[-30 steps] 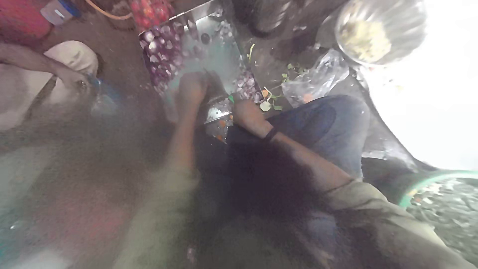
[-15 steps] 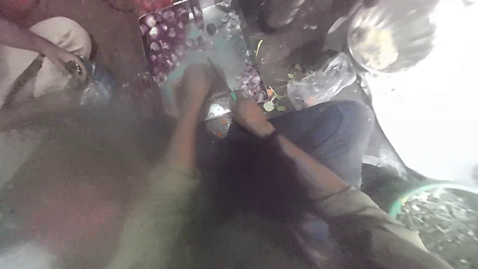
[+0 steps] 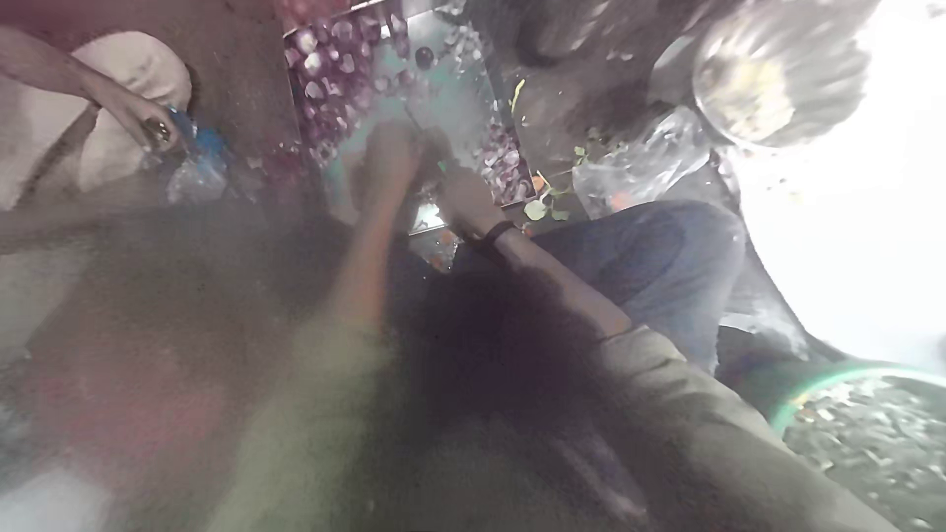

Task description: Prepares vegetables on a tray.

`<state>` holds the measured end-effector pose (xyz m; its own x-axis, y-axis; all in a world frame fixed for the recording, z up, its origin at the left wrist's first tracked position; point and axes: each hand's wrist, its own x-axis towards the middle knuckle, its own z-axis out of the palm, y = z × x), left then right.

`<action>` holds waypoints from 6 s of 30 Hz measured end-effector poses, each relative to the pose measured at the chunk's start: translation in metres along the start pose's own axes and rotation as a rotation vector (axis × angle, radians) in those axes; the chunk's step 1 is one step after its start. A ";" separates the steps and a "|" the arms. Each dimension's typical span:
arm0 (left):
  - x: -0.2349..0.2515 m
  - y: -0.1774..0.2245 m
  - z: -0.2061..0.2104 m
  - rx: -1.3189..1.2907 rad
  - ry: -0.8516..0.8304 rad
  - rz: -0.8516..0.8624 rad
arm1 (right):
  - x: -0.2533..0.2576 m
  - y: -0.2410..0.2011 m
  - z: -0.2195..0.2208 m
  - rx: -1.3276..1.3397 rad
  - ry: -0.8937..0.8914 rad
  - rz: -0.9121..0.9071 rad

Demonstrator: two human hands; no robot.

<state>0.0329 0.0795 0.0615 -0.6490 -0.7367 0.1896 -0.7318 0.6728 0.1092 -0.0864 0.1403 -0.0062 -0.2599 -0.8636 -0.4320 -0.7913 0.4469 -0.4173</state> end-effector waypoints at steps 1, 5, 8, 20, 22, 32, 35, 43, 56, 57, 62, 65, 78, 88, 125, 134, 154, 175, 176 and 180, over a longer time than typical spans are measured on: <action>0.012 -0.016 0.035 -0.145 0.001 -0.049 | 0.001 0.000 -0.003 -0.001 -0.007 0.016; 0.039 -0.027 0.066 -0.252 -0.254 -0.275 | -0.011 0.002 -0.005 -0.033 0.024 0.027; 0.039 -0.028 0.066 -0.240 -0.250 -0.278 | -0.027 0.001 -0.007 -0.085 0.037 0.004; 0.040 -0.022 0.061 -0.224 -0.267 -0.272 | -0.028 -0.004 0.001 -0.044 0.084 0.150; 0.042 -0.019 0.058 -0.235 -0.277 -0.300 | -0.025 -0.001 -0.001 -0.030 0.078 0.138; 0.044 -0.018 0.054 -0.274 -0.290 -0.318 | 0.000 0.000 0.009 -0.020 0.075 -0.002; 0.045 -0.015 0.050 -0.260 -0.300 -0.308 | 0.007 -0.014 0.001 0.023 0.027 0.068; 0.040 -0.017 0.057 -0.268 -0.315 -0.357 | -0.015 -0.010 -0.004 -0.046 0.042 0.145; 0.043 -0.017 0.057 -0.255 -0.308 -0.340 | -0.018 -0.012 0.009 -0.098 0.131 0.042; 0.043 -0.015 0.054 -0.251 -0.317 -0.338 | -0.011 -0.013 0.008 -0.084 0.101 0.030; 0.040 -0.015 0.045 -0.273 -0.330 -0.298 | 0.010 -0.021 0.000 -0.042 0.045 0.038; 0.043 -0.021 0.053 -0.297 -0.312 -0.309 | -0.001 -0.022 -0.008 -0.068 0.040 0.080; 0.041 -0.019 0.055 -0.300 -0.287 -0.327 | -0.022 -0.014 0.003 -0.077 0.108 0.100; 0.043 -0.016 0.045 -0.295 -0.318 -0.369 | -0.001 -0.030 -0.017 -0.013 0.006 0.108; 0.046 -0.031 0.035 -0.362 -0.222 -0.359 | -0.070 0.036 -0.015 0.294 0.167 0.167; 0.046 -0.019 0.084 -0.274 -0.379 0.127 | -0.055 0.057 0.003 0.435 0.054 0.226; 0.048 -0.018 0.070 -0.300 -0.348 -0.139 | -0.056 0.037 0.011 0.400 0.046 0.183; 0.039 -0.009 0.067 -0.298 -0.169 -0.255 | -0.078 0.039 0.016 0.283 0.117 0.139; 0.039 -0.008 0.069 -0.300 -0.156 -0.249 | -0.080 0.036 0.013 0.269 0.109 0.151; 0.039 -0.007 0.068 -0.320 -0.167 -0.241 | -0.081 0.027 0.009 0.208 0.098 0.114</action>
<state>-0.0013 0.0416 0.0013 -0.5115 -0.8585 -0.0363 -0.7824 0.4479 0.4326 -0.0822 0.2240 0.0103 -0.4016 -0.8186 -0.4105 -0.6252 0.5726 -0.5303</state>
